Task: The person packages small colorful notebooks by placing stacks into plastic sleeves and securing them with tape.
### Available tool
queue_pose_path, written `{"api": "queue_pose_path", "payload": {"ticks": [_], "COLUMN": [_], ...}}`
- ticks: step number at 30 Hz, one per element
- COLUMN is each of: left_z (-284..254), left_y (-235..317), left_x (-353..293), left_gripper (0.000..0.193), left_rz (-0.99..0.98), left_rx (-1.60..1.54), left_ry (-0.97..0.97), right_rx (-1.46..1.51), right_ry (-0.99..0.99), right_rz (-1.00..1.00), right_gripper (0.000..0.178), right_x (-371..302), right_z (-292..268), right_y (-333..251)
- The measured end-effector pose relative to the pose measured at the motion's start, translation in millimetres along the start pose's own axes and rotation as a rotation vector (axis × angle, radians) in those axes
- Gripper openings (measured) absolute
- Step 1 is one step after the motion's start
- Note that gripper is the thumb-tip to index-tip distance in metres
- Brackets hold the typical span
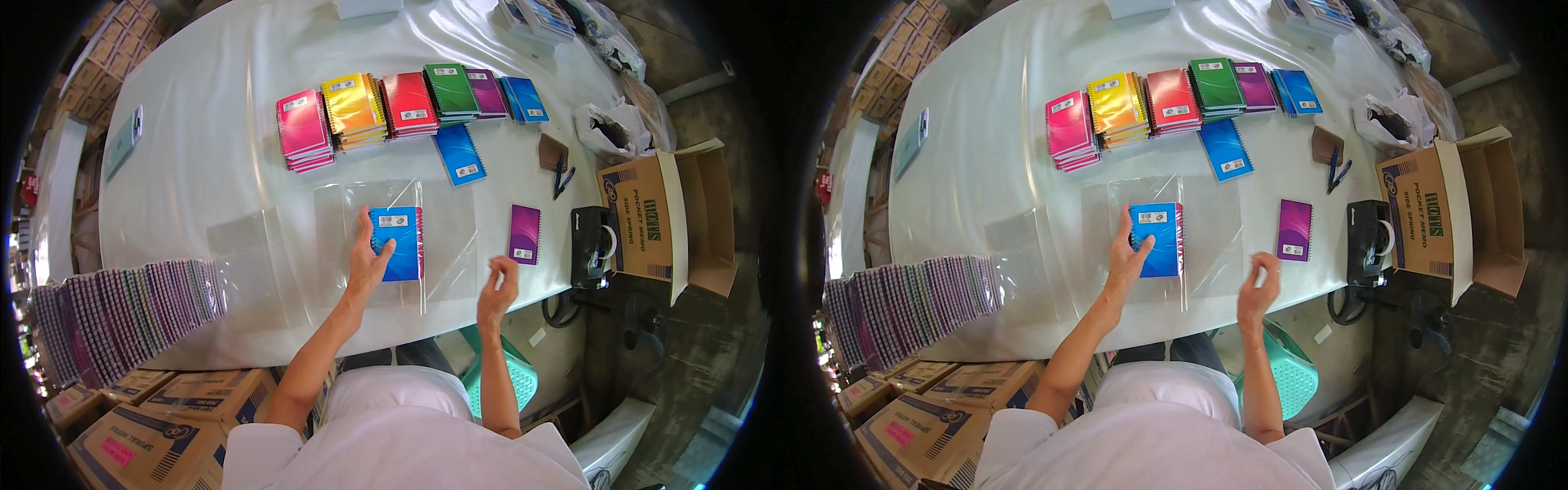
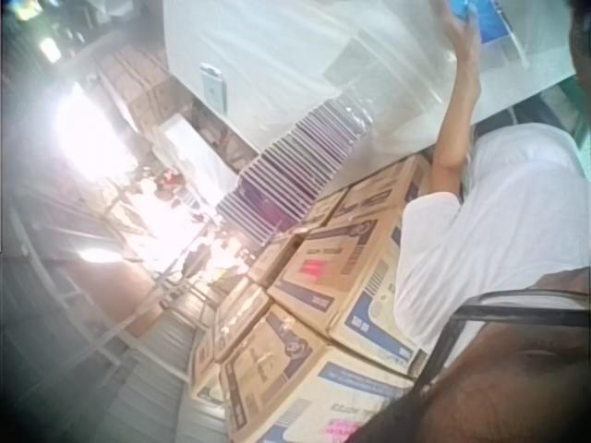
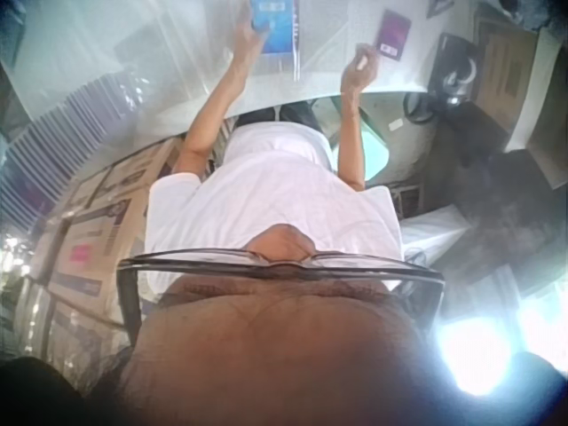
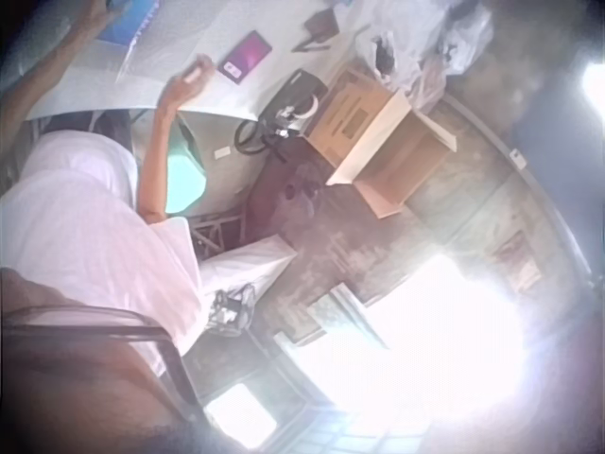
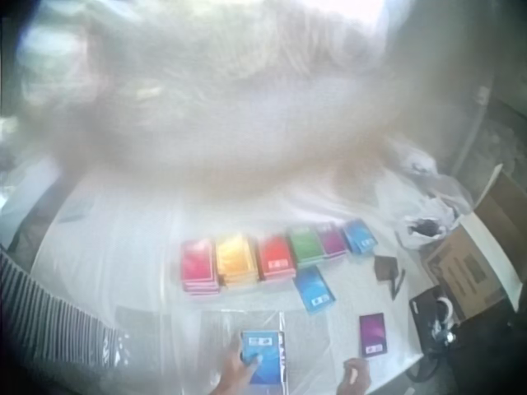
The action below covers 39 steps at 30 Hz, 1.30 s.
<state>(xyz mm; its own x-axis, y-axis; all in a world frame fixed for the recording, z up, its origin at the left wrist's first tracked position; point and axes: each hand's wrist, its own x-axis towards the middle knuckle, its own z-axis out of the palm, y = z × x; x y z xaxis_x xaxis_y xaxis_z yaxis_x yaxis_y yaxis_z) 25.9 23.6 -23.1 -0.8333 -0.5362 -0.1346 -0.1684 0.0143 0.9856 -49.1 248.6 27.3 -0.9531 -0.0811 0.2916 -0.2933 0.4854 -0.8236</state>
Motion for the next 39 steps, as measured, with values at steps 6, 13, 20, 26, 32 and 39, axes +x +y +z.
{"api": "queue_pose_path", "payload": {"ticks": [6,13,20,26,32,39], "left_z": [1,-9,14,1,-68,-36], "left_y": [7,7,-1,-2,-30,34], "left_x": [1,-1,-6,-8,-62,-69], "left_gripper": [0.073,0.070,0.065,0.064,0.062,0.075], "left_rz": [0.100,0.095,0.181,0.124,0.289,-0.013], "left_rx": [0.152,0.057,0.272,0.415,1.238,0.075], "left_ry": [0.002,-0.012,0.013,-0.019,0.136,0.427], "right_rx": [-0.060,-0.167,-0.214,-0.284,-0.315,-0.077], "right_ry": [-0.644,-0.779,-0.729,-0.783,-0.806,-0.836], "right_rz": [-0.580,-0.640,-0.614,-0.661,-0.715,-0.516], "right_gripper": [0.041,0.052,0.051,0.050,0.043,0.021], "right_x": [9,0,-3,2,6,1], "right_z": [42,50,40,39,37,47], "right_y": [-33,-23,-20,-29,-44,-54]}}
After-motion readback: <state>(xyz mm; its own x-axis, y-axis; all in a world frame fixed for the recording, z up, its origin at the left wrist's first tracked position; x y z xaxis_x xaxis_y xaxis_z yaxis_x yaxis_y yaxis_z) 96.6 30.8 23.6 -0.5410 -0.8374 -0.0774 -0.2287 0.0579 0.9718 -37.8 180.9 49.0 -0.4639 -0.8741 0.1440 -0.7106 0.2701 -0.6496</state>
